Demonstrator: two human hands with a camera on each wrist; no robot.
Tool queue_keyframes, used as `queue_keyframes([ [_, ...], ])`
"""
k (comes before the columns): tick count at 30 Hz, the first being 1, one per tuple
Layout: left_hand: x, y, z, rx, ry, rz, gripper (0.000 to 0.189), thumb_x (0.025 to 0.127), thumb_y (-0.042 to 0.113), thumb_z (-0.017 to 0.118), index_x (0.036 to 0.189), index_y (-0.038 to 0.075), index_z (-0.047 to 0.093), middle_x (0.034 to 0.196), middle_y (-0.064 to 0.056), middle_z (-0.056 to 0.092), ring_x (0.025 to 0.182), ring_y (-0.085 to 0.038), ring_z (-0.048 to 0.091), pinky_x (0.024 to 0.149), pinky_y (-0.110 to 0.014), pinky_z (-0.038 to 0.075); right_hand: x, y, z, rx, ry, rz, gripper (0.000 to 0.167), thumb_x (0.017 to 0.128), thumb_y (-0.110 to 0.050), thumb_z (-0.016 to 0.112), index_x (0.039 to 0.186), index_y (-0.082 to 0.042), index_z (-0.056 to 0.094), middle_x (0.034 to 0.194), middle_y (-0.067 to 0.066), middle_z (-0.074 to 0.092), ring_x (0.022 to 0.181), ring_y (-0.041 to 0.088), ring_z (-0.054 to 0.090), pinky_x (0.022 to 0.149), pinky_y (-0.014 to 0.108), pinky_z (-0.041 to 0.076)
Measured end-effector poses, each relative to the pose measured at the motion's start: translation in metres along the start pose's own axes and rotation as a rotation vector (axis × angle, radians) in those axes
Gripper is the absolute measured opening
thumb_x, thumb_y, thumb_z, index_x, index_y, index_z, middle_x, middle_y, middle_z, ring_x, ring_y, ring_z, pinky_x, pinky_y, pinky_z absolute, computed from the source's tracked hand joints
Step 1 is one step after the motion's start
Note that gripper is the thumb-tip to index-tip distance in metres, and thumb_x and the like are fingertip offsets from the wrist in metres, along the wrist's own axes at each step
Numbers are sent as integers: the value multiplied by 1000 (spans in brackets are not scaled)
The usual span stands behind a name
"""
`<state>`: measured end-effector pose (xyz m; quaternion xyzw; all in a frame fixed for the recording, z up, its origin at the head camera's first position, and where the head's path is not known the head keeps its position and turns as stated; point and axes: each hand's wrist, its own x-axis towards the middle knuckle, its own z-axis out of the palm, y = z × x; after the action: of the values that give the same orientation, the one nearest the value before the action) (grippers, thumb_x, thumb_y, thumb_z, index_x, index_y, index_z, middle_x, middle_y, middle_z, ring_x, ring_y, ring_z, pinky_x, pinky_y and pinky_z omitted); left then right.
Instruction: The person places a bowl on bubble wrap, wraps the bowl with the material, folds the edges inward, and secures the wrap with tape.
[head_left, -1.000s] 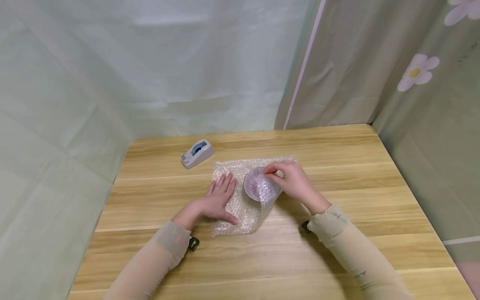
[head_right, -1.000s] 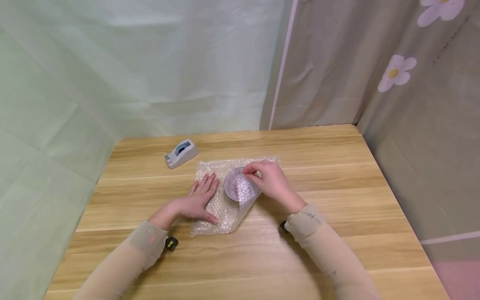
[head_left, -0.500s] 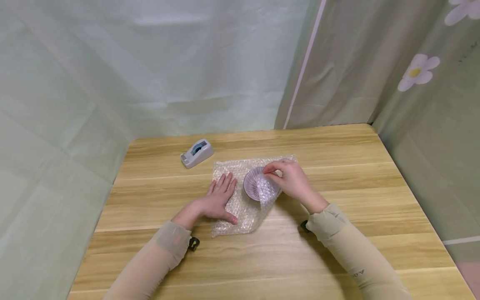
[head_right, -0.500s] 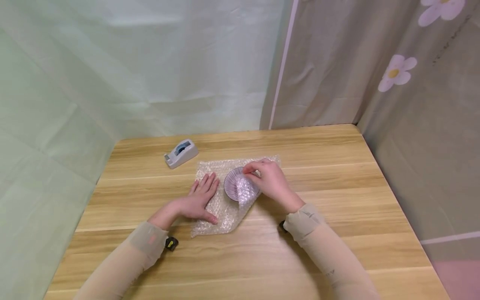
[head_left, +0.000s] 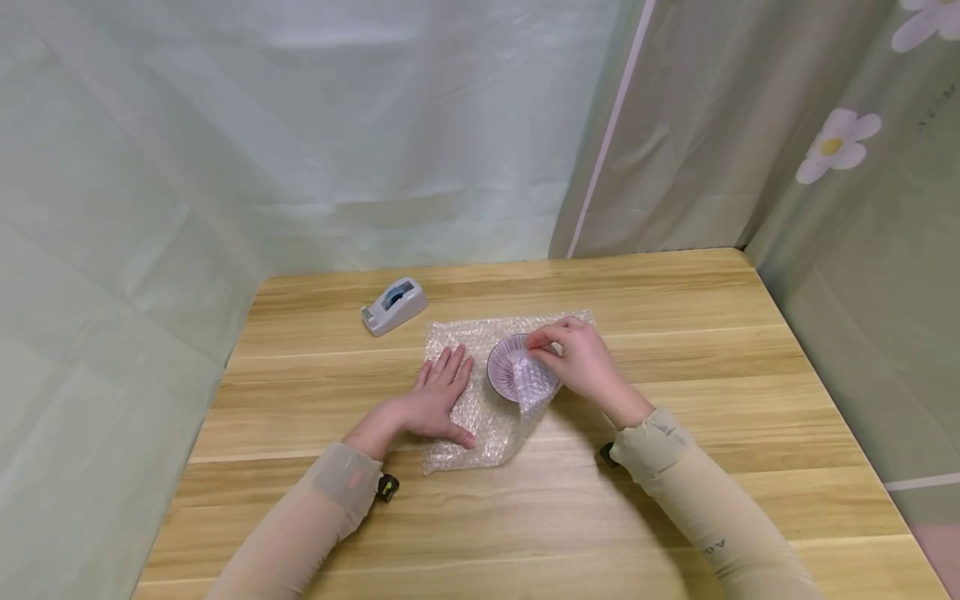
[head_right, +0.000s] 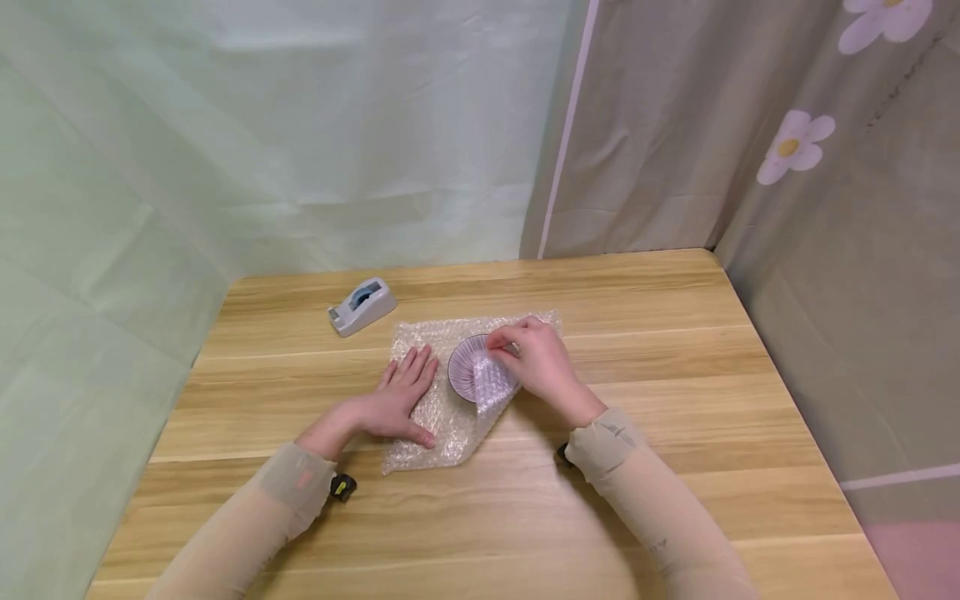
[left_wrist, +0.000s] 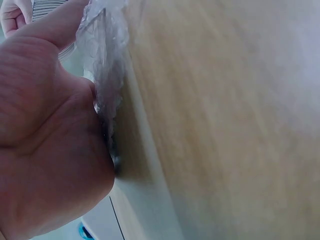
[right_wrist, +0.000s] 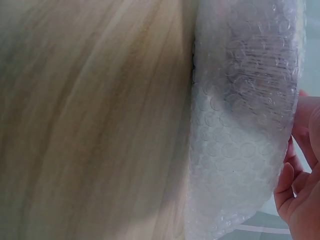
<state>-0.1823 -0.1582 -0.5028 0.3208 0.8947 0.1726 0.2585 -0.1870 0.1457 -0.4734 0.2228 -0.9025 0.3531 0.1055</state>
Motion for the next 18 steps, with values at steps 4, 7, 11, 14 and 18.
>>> queue_keyframes([
  [4, 0, -1, 1, -5, 6, 7, 143, 79, 66, 85, 169, -1, -4, 173, -20, -27, 159, -39, -27, 125, -61, -16, 0, 2, 2, 2, 9, 0, 13, 89, -10, 89, 95, -16, 78, 97, -1, 79, 96, 23, 67, 90, 45, 53],
  [7, 1, -2, 2, -11, 5, 10, 143, 79, 66, 85, 169, -1, -4, 173, -20, -27, 158, -39, -27, 125, -61, -17, -1, 3, 4, -1, 25, 8, 19, 87, -10, 89, 91, -15, 72, 93, -1, 75, 95, 24, 67, 90, 46, 55],
  [11, 2, -2, 2, 2, -7, -3, 143, 80, 66, 84, 169, 0, -6, 173, -19, -29, 158, -39, -28, 126, -60, -16, -2, 4, 5, -13, 38, 24, 25, 86, -6, 89, 87, -16, 66, 89, 0, 71, 92, 29, 66, 85, 46, 55],
  [14, 2, -1, 1, 12, -9, -13, 143, 80, 65, 85, 169, 1, -6, 172, -18, -29, 158, -38, -28, 126, -60, -15, -2, 5, 6, -21, 35, 31, 27, 86, -5, 89, 85, -16, 65, 89, 1, 70, 90, 30, 65, 82, 45, 55],
  [18, 5, -6, 7, -20, 8, -9, 144, 78, 65, 86, 169, 4, -8, 172, -13, -31, 157, -34, -31, 125, -58, -19, -2, 5, 7, -43, 36, 18, 28, 86, -6, 89, 83, -17, 63, 88, 0, 69, 88, 27, 64, 79, 42, 54],
])
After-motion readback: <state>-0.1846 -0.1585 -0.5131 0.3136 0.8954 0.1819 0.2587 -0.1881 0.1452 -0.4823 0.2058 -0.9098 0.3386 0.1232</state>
